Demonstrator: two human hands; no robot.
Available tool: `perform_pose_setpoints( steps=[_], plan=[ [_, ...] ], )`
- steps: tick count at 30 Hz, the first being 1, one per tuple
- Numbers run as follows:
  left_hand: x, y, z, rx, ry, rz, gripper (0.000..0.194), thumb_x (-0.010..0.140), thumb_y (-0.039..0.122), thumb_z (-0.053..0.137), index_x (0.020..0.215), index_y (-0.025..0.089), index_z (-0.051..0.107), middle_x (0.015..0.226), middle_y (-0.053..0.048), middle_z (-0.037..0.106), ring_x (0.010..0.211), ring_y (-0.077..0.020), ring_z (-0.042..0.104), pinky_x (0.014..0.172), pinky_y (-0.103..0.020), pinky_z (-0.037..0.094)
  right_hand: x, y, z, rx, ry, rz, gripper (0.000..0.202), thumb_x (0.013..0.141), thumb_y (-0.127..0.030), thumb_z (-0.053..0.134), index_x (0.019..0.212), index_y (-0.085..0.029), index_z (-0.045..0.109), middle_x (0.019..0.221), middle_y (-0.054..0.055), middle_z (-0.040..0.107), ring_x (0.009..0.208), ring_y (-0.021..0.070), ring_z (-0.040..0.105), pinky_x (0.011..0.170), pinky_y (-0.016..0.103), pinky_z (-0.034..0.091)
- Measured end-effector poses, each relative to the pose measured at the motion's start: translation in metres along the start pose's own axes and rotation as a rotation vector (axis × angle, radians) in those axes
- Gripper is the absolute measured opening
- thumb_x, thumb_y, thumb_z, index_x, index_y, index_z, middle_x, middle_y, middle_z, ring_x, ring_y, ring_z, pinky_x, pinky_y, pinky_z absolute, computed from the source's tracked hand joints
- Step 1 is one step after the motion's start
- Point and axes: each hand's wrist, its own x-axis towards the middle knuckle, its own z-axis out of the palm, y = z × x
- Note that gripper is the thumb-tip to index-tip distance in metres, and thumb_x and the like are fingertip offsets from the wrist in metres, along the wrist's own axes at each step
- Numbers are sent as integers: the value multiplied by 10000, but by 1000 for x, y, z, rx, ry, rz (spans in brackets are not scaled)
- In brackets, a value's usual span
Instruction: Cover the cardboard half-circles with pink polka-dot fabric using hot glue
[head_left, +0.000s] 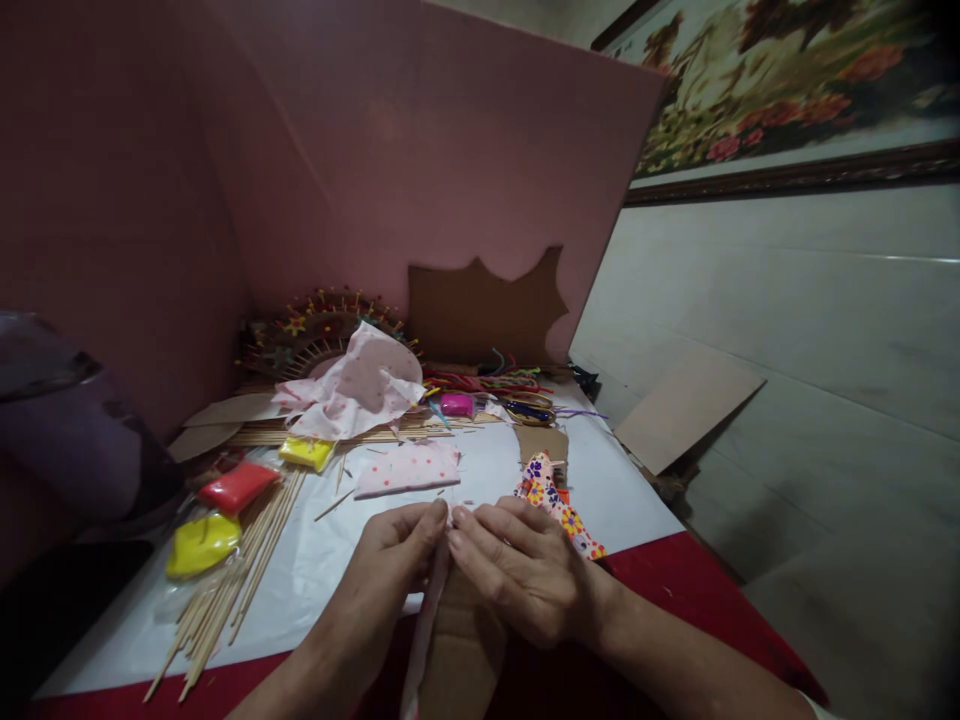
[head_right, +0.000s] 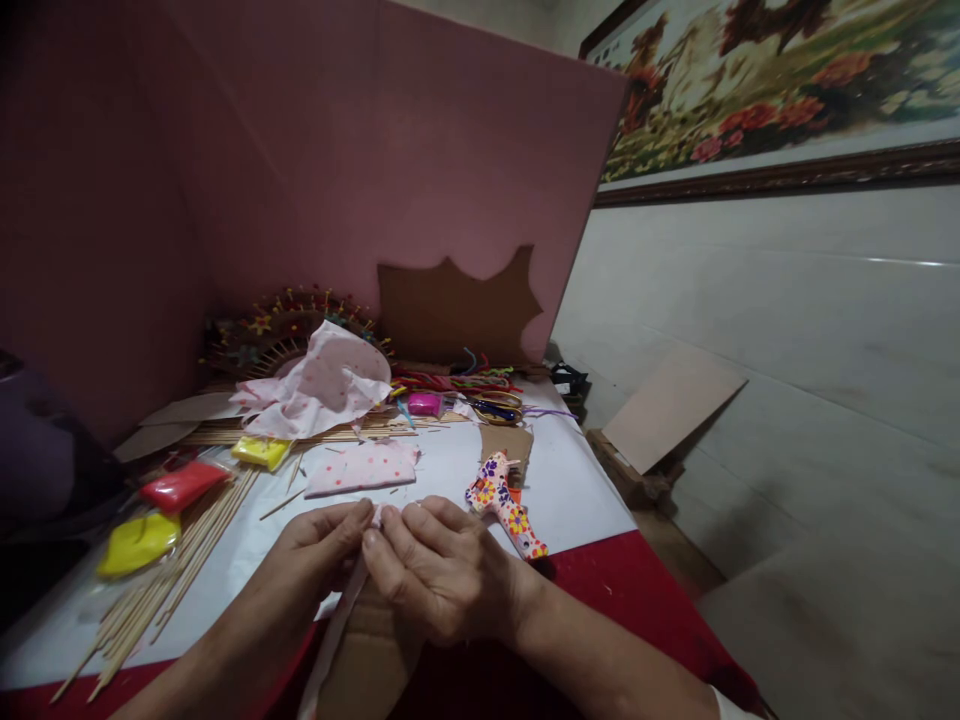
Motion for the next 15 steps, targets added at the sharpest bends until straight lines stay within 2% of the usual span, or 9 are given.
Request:
perform_pose_setpoints(
  steps=[3, 6, 10, 15],
  plan=[
    [1, -4, -1, -11, 68, -74, 369, 738, 495, 631, 685, 130, 643, 532, 31, 552, 452, -64, 432, 469, -176, 295, 1, 1, 1, -31, -19, -34, 220, 860, -91, 451, 988, -47, 625, 927, 156, 723, 868, 236, 662, 737, 345, 518],
    [3, -5, -1, -13, 88, -86, 329, 726, 456, 652, 653, 139, 606, 520, 39, 532, 438, -64, 420, 460, -178, 284, 2, 2, 2, -46, 13, -43, 220, 864, -85, 435, 964, -56, 628, 902, 139, 725, 860, 224, 660, 734, 337, 517],
    [7, -5, -2, 8, 94, -40, 290, 690, 398, 690, 615, 133, 599, 503, 46, 513, 428, -62, 412, 450, -180, 294, 4, 4, 5, -25, 90, -27, 219, 867, -76, 411, 928, -43, 619, 851, 139, 723, 814, 223, 656, 694, 339, 511],
    [7, -3, -5, 54, 57, 44, 274, 697, 399, 681, 672, 128, 650, 534, 27, 545, 496, -104, 487, 491, -208, 359, 0, 5, 9, 56, 61, 54, 219, 873, -104, 446, 1045, -58, 574, 920, 131, 715, 845, 223, 631, 719, 354, 490]
  ],
)
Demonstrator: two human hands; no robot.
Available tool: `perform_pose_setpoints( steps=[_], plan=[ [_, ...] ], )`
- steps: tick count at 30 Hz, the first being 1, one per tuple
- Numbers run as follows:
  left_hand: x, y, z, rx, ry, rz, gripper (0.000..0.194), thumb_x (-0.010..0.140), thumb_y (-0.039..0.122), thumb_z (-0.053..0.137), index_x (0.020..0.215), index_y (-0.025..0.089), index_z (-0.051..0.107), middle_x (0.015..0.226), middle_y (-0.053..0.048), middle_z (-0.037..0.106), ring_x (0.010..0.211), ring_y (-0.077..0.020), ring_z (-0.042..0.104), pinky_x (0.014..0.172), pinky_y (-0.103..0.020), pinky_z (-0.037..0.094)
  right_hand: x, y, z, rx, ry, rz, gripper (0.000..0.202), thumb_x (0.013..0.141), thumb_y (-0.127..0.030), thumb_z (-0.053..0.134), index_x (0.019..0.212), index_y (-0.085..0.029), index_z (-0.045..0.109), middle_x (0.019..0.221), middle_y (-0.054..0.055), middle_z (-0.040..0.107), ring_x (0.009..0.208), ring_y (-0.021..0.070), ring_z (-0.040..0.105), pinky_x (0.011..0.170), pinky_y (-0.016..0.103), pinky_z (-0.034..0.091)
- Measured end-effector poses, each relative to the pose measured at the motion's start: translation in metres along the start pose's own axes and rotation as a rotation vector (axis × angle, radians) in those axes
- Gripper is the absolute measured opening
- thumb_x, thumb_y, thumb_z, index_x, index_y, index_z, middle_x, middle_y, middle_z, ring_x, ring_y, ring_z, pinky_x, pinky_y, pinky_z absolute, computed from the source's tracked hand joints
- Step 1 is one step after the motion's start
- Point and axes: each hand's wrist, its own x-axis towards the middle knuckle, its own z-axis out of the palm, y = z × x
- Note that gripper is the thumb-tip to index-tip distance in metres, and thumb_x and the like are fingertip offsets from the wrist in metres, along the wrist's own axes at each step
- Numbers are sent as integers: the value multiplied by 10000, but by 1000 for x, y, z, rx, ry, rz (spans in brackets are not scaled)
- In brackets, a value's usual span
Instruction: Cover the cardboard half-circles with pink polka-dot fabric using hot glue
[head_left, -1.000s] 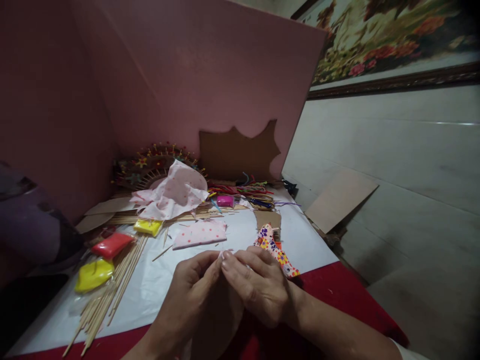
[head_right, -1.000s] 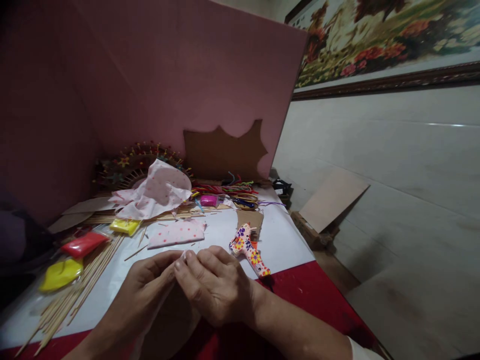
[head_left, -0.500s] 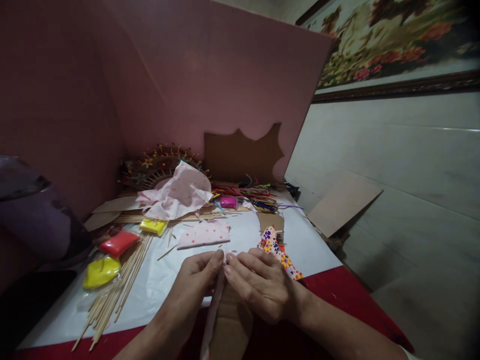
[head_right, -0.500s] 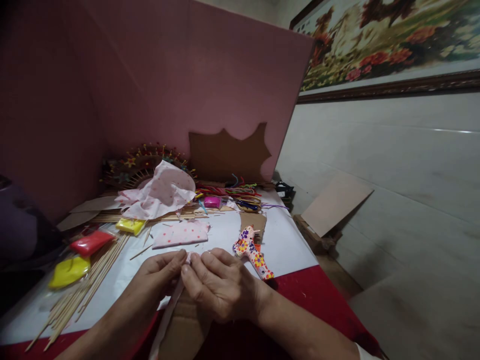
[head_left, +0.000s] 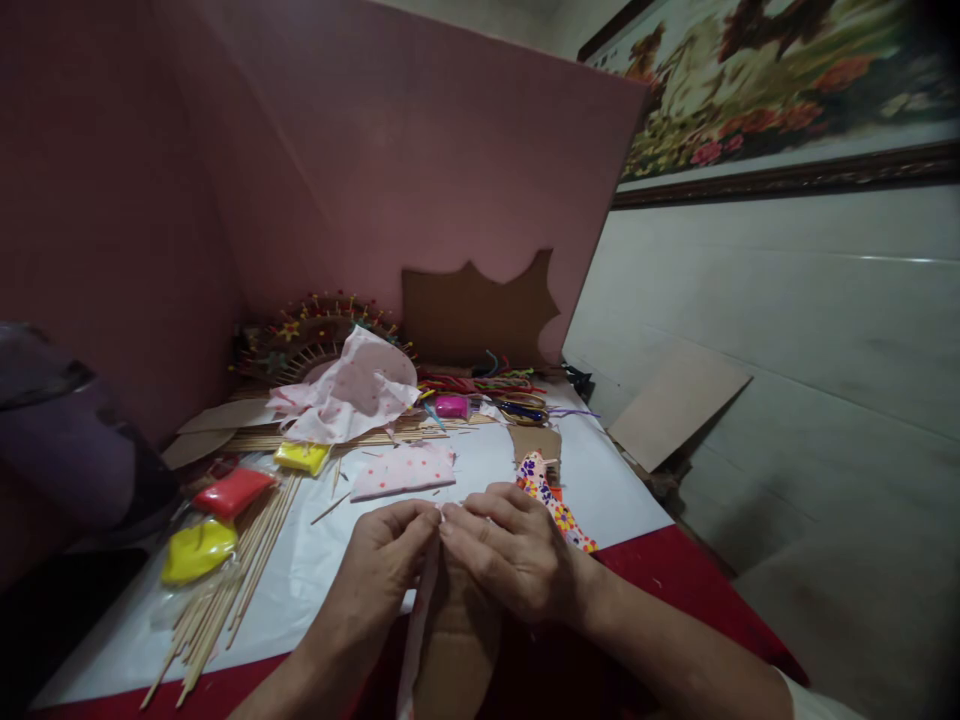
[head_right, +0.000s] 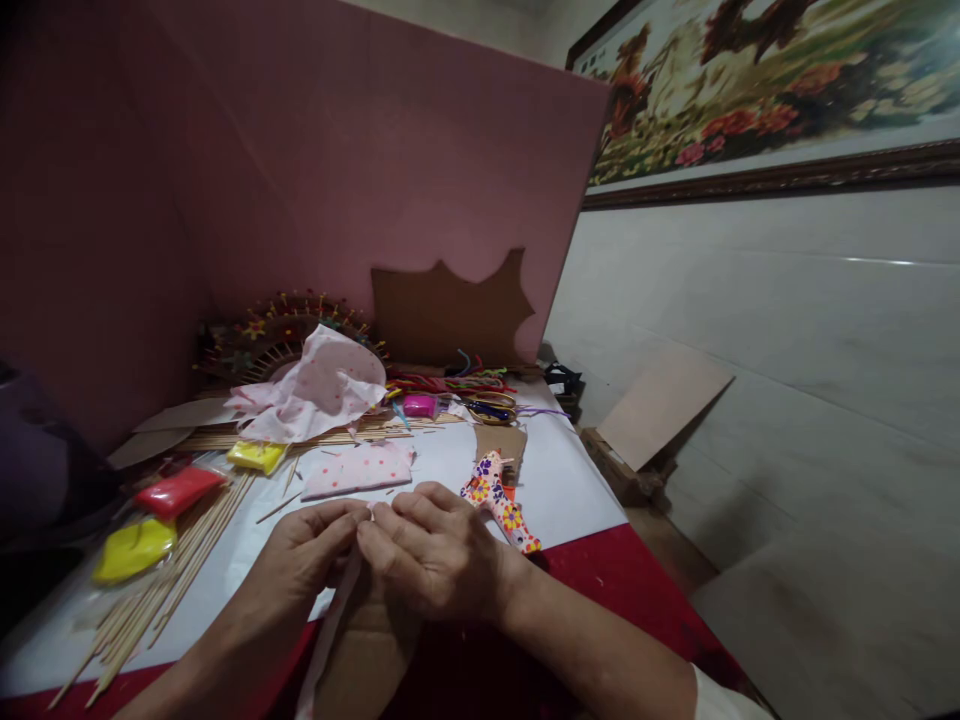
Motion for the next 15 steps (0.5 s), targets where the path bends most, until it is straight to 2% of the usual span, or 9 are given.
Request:
perform_pose_setpoints(
  steps=[2, 3, 6, 8, 9, 12, 15],
  plan=[
    [-2, 1, 0, 6, 2, 16, 288, 709, 415, 665, 650, 134, 639, 519, 28, 541, 496, -116, 502, 506, -226, 386, -2, -1, -1, 56, 8, 105, 252, 865, -113, 473, 1106, -97, 543, 985, 113, 701, 888, 219, 611, 760, 364, 475],
    [-2, 2, 1, 4, 1, 19, 297, 716, 422, 657, 634, 138, 629, 511, 29, 538, 486, -117, 501, 510, -232, 395, -2, -3, -2, 79, 30, 208, 261, 864, -118, 482, 1119, -121, 533, 1006, 104, 689, 910, 216, 600, 780, 366, 465],
    [-3, 3, 2, -10, 2, 25, 307, 731, 428, 642, 614, 146, 609, 519, 24, 555, 481, -119, 511, 517, -241, 412, 3, -7, -6, 201, 71, 698, 211, 902, -205, 474, 1103, -169, 531, 978, 88, 657, 889, 196, 586, 766, 339, 451],
    [-4, 3, 3, -15, 10, 35, 293, 734, 424, 642, 634, 149, 618, 541, 19, 576, 500, -124, 528, 522, -241, 419, 8, -9, -8, 405, -9, 1034, 220, 917, -349, 464, 1003, -171, 562, 853, 59, 638, 762, 169, 581, 666, 289, 444],
    [-4, 3, 3, -9, 13, 49, 286, 741, 424, 637, 658, 150, 632, 554, 16, 588, 511, -127, 533, 528, -242, 424, 11, -9, -7, 538, -68, 1154, 281, 902, -427, 469, 920, -166, 571, 772, 38, 616, 684, 152, 560, 606, 266, 426],
    [-7, 5, 3, 56, 8, 133, 260, 772, 406, 614, 757, 156, 681, 619, 4, 634, 570, -135, 550, 568, -245, 441, 18, -8, -3, 827, -173, 1351, 444, 785, -593, 543, 710, -155, 531, 619, -10, 510, 556, 111, 453, 497, 228, 343],
    [-9, 7, 3, 126, 0, 205, 242, 793, 385, 598, 827, 168, 701, 689, -7, 673, 640, -151, 570, 603, -247, 450, 23, -9, -1, 863, -139, 1378, 444, 737, -580, 601, 659, -151, 519, 610, -20, 471, 567, 103, 407, 499, 224, 310]
  ],
)
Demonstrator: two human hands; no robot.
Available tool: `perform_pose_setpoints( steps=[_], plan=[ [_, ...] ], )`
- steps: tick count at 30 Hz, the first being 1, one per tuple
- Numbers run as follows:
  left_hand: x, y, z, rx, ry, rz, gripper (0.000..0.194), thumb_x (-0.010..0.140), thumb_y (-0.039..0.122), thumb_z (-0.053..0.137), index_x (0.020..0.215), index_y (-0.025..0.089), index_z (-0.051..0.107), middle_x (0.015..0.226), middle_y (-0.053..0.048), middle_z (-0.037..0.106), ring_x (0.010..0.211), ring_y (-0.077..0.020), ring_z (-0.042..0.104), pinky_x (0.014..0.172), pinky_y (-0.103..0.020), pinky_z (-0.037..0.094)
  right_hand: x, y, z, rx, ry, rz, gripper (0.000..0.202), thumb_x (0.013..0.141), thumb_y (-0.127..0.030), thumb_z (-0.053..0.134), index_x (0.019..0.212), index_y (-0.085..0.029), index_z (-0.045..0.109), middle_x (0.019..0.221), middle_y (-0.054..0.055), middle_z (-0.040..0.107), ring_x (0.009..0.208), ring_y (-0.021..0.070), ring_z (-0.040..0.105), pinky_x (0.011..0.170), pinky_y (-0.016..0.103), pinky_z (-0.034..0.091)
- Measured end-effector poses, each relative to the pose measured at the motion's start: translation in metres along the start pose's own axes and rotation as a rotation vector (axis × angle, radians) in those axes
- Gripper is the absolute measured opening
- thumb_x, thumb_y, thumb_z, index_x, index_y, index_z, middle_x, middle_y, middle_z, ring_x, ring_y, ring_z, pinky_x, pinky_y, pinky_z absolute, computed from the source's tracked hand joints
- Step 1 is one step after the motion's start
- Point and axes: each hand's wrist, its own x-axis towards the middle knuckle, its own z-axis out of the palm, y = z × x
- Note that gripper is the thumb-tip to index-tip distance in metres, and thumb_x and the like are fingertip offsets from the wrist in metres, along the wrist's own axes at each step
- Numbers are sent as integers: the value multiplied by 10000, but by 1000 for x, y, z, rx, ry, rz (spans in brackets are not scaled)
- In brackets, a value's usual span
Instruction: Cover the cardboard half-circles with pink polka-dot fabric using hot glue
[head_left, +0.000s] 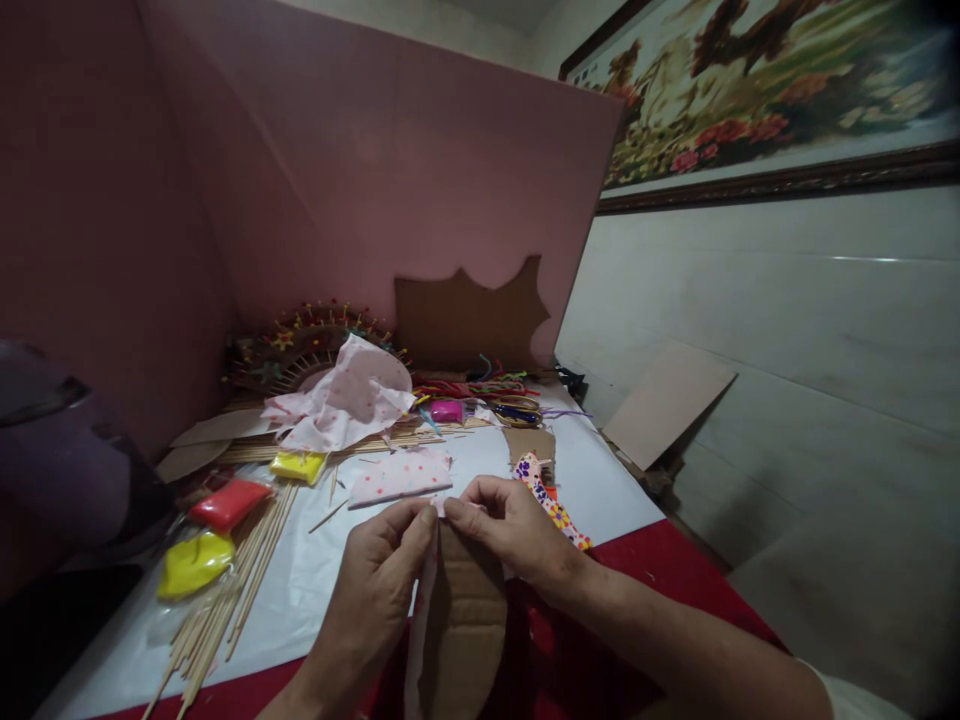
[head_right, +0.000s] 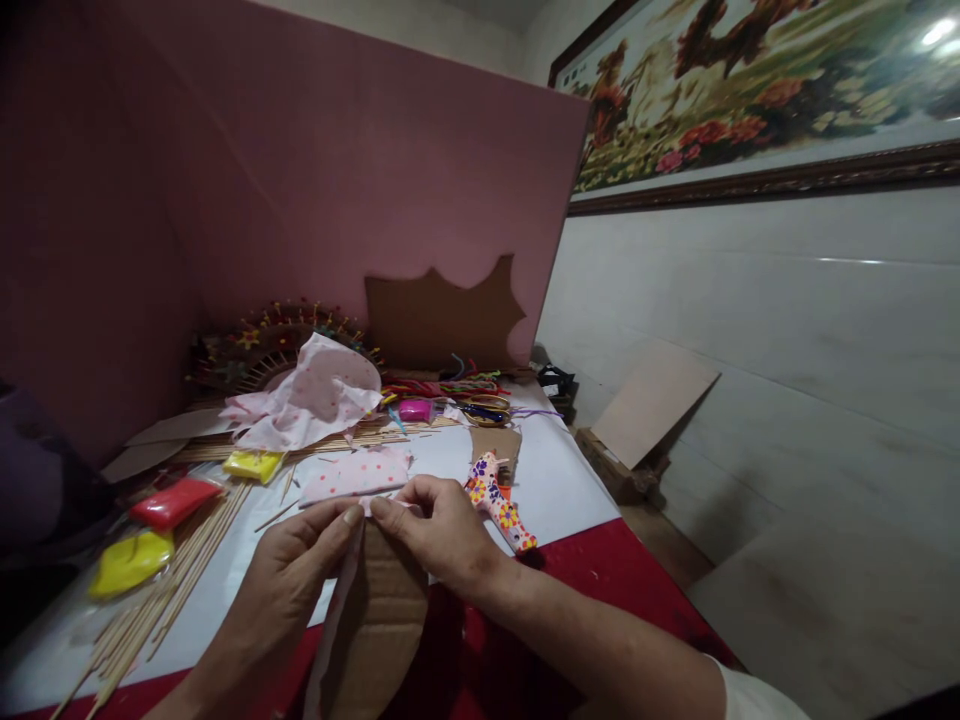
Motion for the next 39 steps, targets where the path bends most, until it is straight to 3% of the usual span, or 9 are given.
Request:
perform_pose_setpoints(
  steps=[5, 9, 17, 23, 28, 39],
  plan=[
    [-1, 3, 2, 5, -6, 40, 233, 795, 380, 602, 869, 180, 694, 761, -14, 699, 695, -170, 608, 644, -259, 469, -9, -9, 1, -24, 67, -128, 284, 785, -393, 622, 661, -148, 548, 647, -19, 493, 619, 107, 419, 557, 230, 329],
    [-4, 4, 2, -37, -30, 55, 216, 797, 355, 610, 941, 202, 659, 815, -7, 703, 722, -170, 621, 668, -269, 482, -12, -14, -3, 1, 39, -162, 272, 796, -365, 625, 654, -146, 550, 668, -18, 499, 637, 106, 427, 578, 232, 332],
    [-4, 8, 1, 60, -42, 159, 175, 826, 320, 579, 911, 210, 686, 866, -5, 700, 790, -157, 603, 705, -241, 475, -10, -9, -7, 104, -18, -100, 284, 771, -398, 660, 694, -144, 557, 626, -39, 469, 579, 84, 382, 516, 212, 287],
    [-4, 11, 1, 30, -6, 103, 178, 792, 321, 611, 843, 182, 709, 725, -11, 689, 635, -133, 561, 554, -214, 450, -9, -9, -6, 74, -22, -109, 296, 763, -426, 662, 717, -145, 580, 644, -34, 484, 591, 87, 399, 516, 205, 305],
    [-3, 11, 1, -8, 2, 27, 199, 770, 338, 628, 825, 167, 712, 688, -22, 678, 597, -132, 549, 532, -224, 440, -7, -10, -6, 78, -20, -67, 327, 737, -466, 671, 722, -149, 591, 629, -34, 483, 574, 89, 395, 504, 206, 304],
    [-4, 7, 5, -190, -75, 50, 191, 719, 253, 710, 898, 185, 700, 758, -16, 699, 689, -129, 599, 682, -249, 484, -7, -10, -6, 390, -65, 85, 354, 653, -450, 747, 684, -135, 589, 593, -31, 547, 529, 79, 449, 506, 202, 322]
  ],
)
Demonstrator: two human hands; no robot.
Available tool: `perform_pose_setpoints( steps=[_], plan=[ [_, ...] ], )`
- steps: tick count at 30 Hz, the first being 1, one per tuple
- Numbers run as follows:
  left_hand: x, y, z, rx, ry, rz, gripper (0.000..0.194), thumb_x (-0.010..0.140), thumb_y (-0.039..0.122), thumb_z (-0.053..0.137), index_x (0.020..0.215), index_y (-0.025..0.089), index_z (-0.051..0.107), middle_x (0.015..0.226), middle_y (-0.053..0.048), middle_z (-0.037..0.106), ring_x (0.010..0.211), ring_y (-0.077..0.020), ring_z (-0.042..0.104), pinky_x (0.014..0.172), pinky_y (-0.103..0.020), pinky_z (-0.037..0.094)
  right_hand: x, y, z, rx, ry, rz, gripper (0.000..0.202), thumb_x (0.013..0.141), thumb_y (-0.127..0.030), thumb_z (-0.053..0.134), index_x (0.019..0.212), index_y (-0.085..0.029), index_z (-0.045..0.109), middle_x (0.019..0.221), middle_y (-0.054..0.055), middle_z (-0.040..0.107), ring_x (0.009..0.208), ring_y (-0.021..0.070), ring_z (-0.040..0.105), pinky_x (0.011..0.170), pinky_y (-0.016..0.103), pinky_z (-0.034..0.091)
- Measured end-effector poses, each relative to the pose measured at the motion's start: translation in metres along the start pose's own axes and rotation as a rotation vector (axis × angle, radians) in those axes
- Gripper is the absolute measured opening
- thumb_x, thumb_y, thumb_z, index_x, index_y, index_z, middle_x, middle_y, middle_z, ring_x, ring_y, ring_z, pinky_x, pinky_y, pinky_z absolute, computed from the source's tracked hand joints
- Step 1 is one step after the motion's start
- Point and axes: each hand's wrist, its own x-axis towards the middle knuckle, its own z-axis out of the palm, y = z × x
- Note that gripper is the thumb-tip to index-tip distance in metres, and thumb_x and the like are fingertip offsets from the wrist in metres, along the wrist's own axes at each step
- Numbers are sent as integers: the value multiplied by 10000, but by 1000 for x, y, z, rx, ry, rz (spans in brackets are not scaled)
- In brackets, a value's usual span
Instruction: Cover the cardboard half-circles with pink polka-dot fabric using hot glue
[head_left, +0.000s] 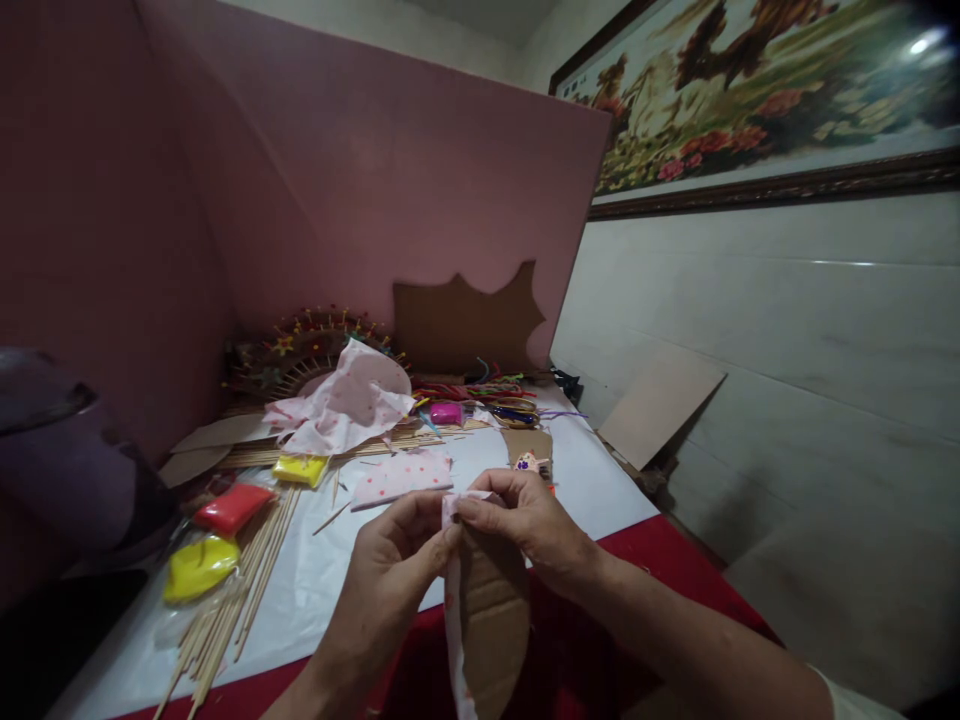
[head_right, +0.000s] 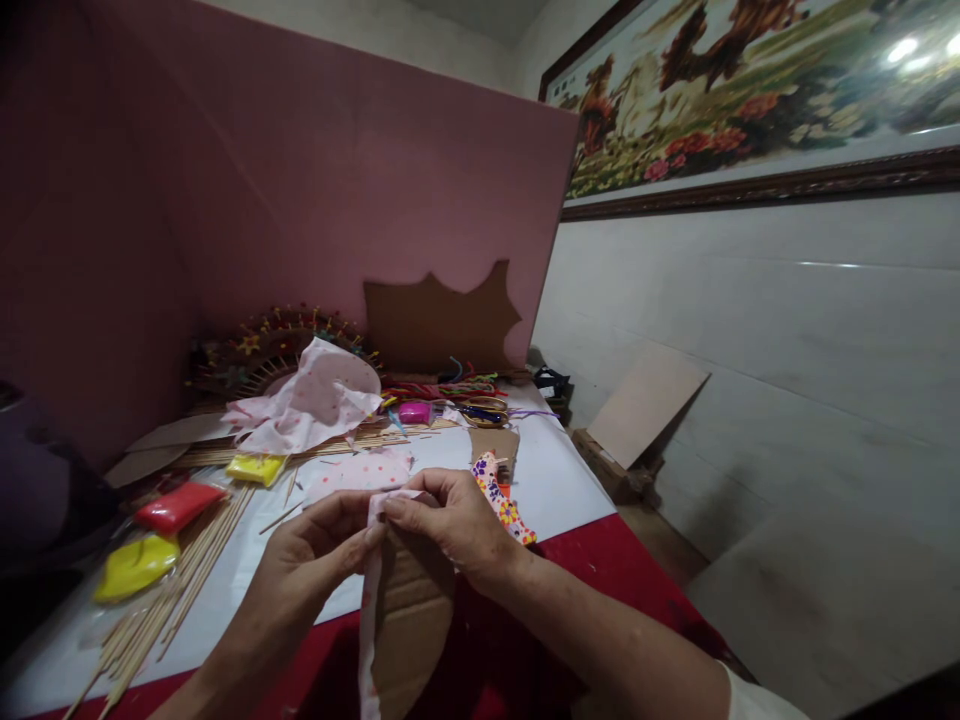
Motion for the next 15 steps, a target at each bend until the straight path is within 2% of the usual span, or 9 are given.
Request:
perform_pose_setpoints(
  steps=[4, 9, 12, 15],
  plan=[
    [-1, -4, 3, 19, 102, -10, 296, 705, 266, 721, 986, 180, 679, 710, -15, 700, 670, -146, 614, 609, -239, 483, -1, 3, 1, 21, 17, -28, 355, 650, -457, 747, 686, -135, 602, 603, -34, 547, 539, 78, 454, 517, 202, 326],
    [-2, -9, 6, -12, 89, 45, 263, 715, 249, 712, 976, 225, 689, 912, -30, 735, 842, -176, 652, 762, -267, 501, 2, 9, 3, 24, 32, -65, 347, 676, -463, 725, 710, -148, 583, 636, -28, 554, 572, 92, 481, 556, 217, 366],
    [-2, -9, 6, -29, 89, 20, 287, 729, 261, 699, 1014, 232, 683, 939, -45, 740, 861, -194, 662, 752, -280, 512, 1, 9, 0, -185, 76, -143, 316, 740, -463, 668, 757, -160, 579, 692, -7, 571, 626, 117, 500, 578, 234, 387],
    [-2, -7, 5, -19, 118, -6, 320, 696, 267, 725, 1011, 215, 693, 933, -62, 746, 843, -211, 672, 726, -288, 523, -2, 4, -2, -527, 229, -370, 245, 784, -383, 647, 905, -181, 580, 880, 34, 595, 752, 154, 522, 648, 267, 414]
  ],
)
